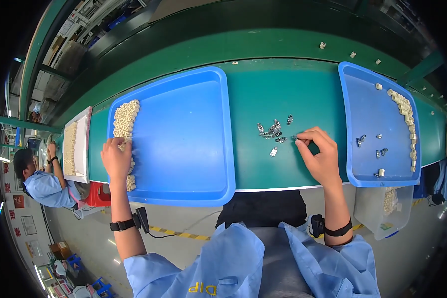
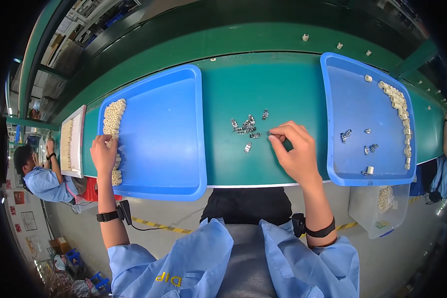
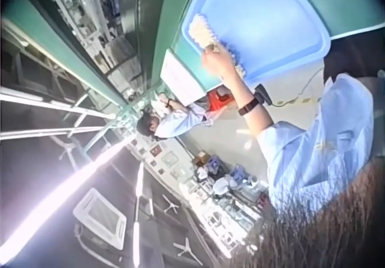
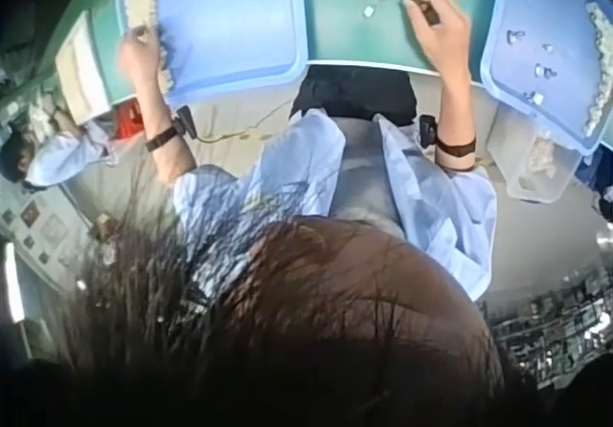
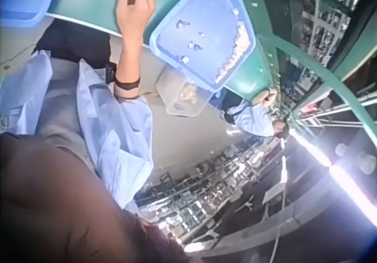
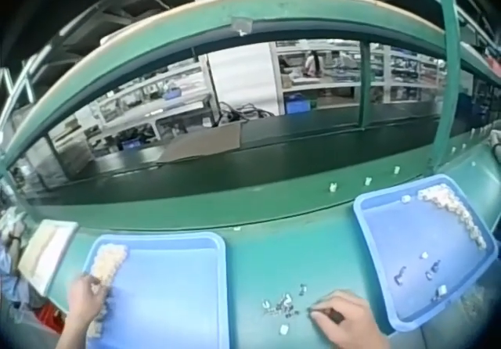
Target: The person assembles components by hand by picking up a white plastic piece and a metal part, joining them together, and placing the finished assembly into a blue tray.
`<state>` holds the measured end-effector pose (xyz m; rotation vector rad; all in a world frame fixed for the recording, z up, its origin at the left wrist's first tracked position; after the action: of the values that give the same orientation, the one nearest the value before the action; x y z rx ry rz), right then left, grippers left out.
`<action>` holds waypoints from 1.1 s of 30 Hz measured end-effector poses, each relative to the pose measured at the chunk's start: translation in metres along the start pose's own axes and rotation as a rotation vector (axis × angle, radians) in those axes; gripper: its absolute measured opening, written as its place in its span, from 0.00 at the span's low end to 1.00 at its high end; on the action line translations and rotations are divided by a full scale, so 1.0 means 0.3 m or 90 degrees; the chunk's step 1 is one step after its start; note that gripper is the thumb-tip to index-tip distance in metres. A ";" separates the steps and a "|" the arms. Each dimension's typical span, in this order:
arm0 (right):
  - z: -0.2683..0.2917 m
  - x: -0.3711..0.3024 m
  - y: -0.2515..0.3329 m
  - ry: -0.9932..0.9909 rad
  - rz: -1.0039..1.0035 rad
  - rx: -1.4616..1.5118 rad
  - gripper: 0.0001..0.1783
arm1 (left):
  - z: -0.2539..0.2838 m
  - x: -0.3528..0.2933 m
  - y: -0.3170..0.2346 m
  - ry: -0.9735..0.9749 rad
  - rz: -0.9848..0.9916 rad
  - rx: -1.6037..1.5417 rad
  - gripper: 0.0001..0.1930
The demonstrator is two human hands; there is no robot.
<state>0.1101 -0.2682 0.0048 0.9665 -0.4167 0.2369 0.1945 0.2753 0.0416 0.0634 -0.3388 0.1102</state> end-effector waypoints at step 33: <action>0.227 -0.005 0.293 0.026 0.143 0.375 0.11 | 0.229 -0.437 -1.207 0.447 -0.209 -1.223 0.15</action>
<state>0.0597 -0.2767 0.1034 1.4892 -0.4273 0.6050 0.0920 -0.1023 0.0465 -1.7775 0.3774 -0.5395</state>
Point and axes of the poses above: each hand's wrist, its own x-axis towards the middle knuckle, its own z-axis out of the back of the hand, y = z × x, the point moved 10 cm from there along x, towards the middle knuckle, and after that the axes turned 2 degrees about z, right-handed, at the moved point
